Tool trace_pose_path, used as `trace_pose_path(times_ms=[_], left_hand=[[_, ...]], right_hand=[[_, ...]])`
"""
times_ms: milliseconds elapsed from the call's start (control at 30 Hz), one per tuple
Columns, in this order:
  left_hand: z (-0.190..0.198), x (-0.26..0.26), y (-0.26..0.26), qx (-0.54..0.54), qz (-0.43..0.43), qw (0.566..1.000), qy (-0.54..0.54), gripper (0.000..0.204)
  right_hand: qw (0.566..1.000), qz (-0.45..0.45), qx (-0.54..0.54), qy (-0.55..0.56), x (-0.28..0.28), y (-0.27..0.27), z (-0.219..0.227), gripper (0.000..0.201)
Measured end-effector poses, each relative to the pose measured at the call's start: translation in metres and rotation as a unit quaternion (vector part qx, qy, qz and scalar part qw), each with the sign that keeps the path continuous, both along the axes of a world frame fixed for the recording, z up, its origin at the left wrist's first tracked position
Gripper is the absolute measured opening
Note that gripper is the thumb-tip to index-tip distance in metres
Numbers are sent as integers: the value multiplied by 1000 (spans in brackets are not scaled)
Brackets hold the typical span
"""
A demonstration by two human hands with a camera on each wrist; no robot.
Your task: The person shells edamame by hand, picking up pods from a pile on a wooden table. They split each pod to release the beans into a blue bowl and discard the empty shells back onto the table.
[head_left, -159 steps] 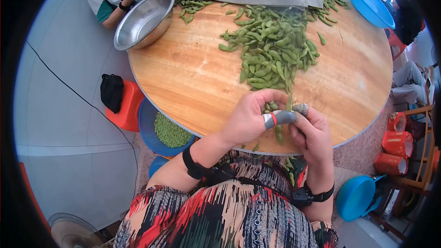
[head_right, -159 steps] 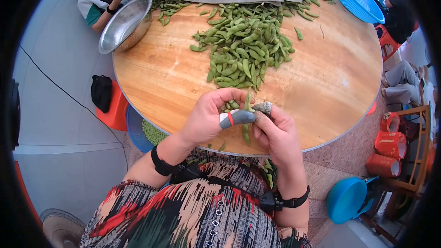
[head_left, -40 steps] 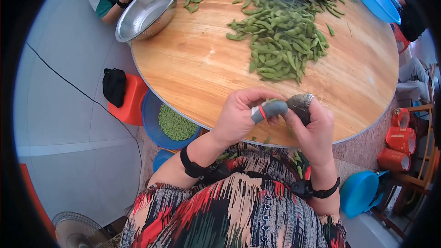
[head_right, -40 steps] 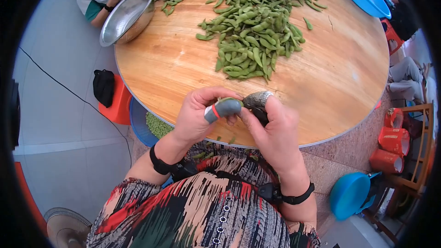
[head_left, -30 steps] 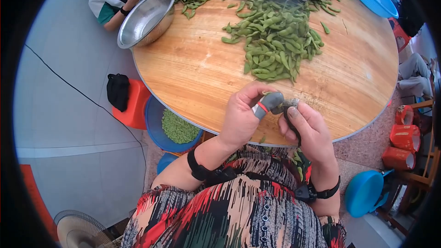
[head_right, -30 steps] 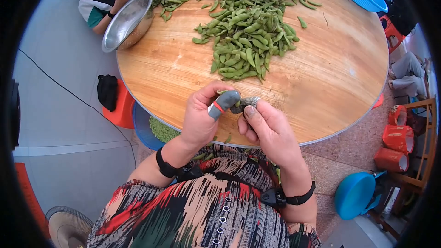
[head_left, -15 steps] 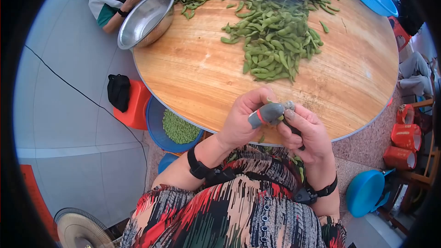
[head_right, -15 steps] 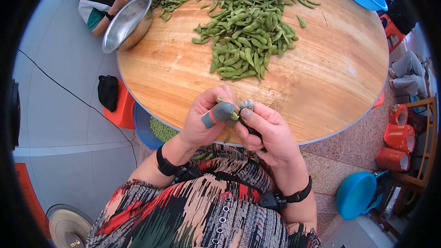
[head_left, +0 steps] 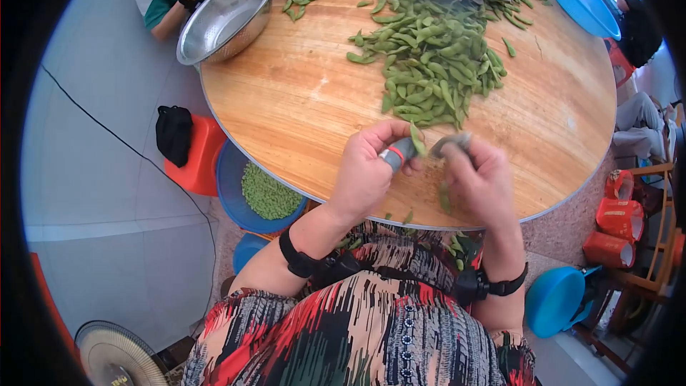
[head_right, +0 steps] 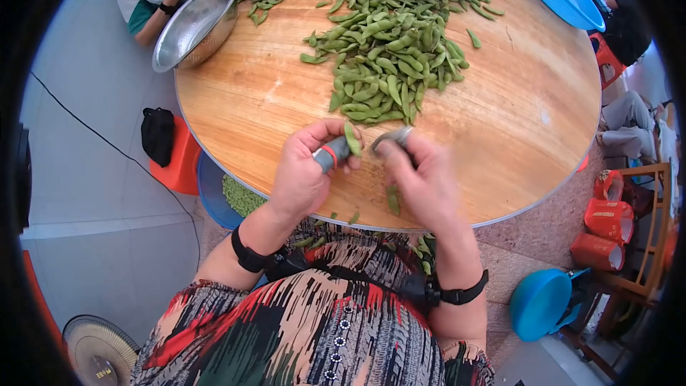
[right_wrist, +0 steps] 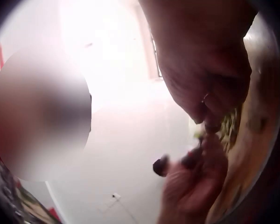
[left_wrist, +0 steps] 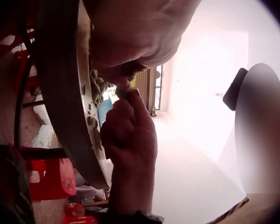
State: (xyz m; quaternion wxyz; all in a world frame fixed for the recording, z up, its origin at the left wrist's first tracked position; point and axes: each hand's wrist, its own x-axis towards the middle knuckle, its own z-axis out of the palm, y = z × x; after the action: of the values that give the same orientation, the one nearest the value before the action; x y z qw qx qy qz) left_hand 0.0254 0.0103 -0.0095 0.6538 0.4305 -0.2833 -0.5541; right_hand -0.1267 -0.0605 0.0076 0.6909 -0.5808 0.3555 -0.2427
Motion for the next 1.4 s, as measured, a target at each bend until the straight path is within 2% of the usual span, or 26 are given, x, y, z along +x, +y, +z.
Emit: trace_pose_path(times_ms=[33, 67, 100, 133, 167, 200, 233, 267, 333, 367, 500, 533, 600, 733, 767, 800, 833, 867, 933, 1000, 1067, 1100, 1167, 1200, 1267, 1400], left_hand=[[-1, 2, 1, 10, 19, 999, -24, 11], [-2, 4, 3, 11, 20, 999, -23, 11], [-2, 5, 5, 28, -15, 998, -45, 15], [-1, 5, 6, 44, -50, 996, -66, 19], [4, 6, 7, 44, -51, 996, -65, 19], [15, 6, 7, 34, -199, 966, -164, 20], [21, 5, 8, 23, -340, 905, -256, 22], [20, 4, 8, 23, -340, 905, -255, 22], [12, -4, 9, -24, -210, 925, -317, 24], [3, -7, 8, -32, -164, 951, -261, 23], [15, -9, 5, 32, -154, 943, -292, 24], [15, -13, 3, 1, -128, 938, -322, 24], [14, -18, -2, -30, -103, 930, -352, 24], [15, -29, -14, -105, -16, 883, -456, 26], [16, -31, -15, -127, 17, 864, -487, 28], [12, -32, -17, -126, 16, 863, -489, 28], [5, -33, -20, -188, 38, 819, -540, 27], [1, -33, -22, -249, 59, 768, -587, 26], [2, -29, -25, -217, 44, 779, -586, 24], [4, -22, -26, -183, 30, 789, -586, 21], [8, -17, -25, -58, -11, 896, -439, 14], [6, -17, -25, -58, -11, 896, -441, 14], [3, -17, -27, -64, -6, 976, -209, 11], [4, -19, -27, -64, -6, 976, -209, 11], [5, -21, -27, -48, -18, 992, -114, 10], [5, -17, -26, -72, -8, 977, -201, 11]], right_hand=[[977, -72, -177, 90, 2, -8, -1, 12], [910, -141, -347, 175, 2, -15, -2, 13], [870, -153, -409, 230, 2, -22, -4, 13], [869, -153, -409, 231, 3, -24, -5, 13], [839, -122, -442, 292, 4, -24, -5, 14], [804, -90, -472, 351, 5, -24, -5, 15], [804, -89, -472, 352, 6, -23, -4, 15], [806, -86, -457, 365, 5, -20, -3, 16], [809, -83, -443, 378, 1, -16, -4, 17], [816, -103, -435, 366, -4, -16, -8, 19], [828, -153, -423, 336, -18, -14, -13, 20], [828, -153, -422, 337, -20, -14, -12, 20], [867, -162, -374, 287, -24, -13, -10, 18], [889, -174, -360, 224, -32, -11, -9, 18], [942, -162, -236, 174, -34, -10, -3, 19], [976, -147, -107, 119, -35, -9, 0, 20], [976, -147, -107, 118, -33, -8, -5, 20], [972, -143, -151, 105, -30, -7, -12, 19], [966, -141, -196, 92, -28, -4, -11, 18], [987, -155, -19, 35, -28, -2, -1, 15], [988, -154, -25, 22, -30, -2, -5, 16], [987, -155, -34, 13, -31, -2, -6, 17], [992, -128, -16, 1, -28, 1, 0, 18], [995, -101, 3, -8, -25, 4, 2, 18], [994, -103, 8, -26, -22, 7, 2, 21], [993, -68, 46, -83, -22, 6, 0, 20]])
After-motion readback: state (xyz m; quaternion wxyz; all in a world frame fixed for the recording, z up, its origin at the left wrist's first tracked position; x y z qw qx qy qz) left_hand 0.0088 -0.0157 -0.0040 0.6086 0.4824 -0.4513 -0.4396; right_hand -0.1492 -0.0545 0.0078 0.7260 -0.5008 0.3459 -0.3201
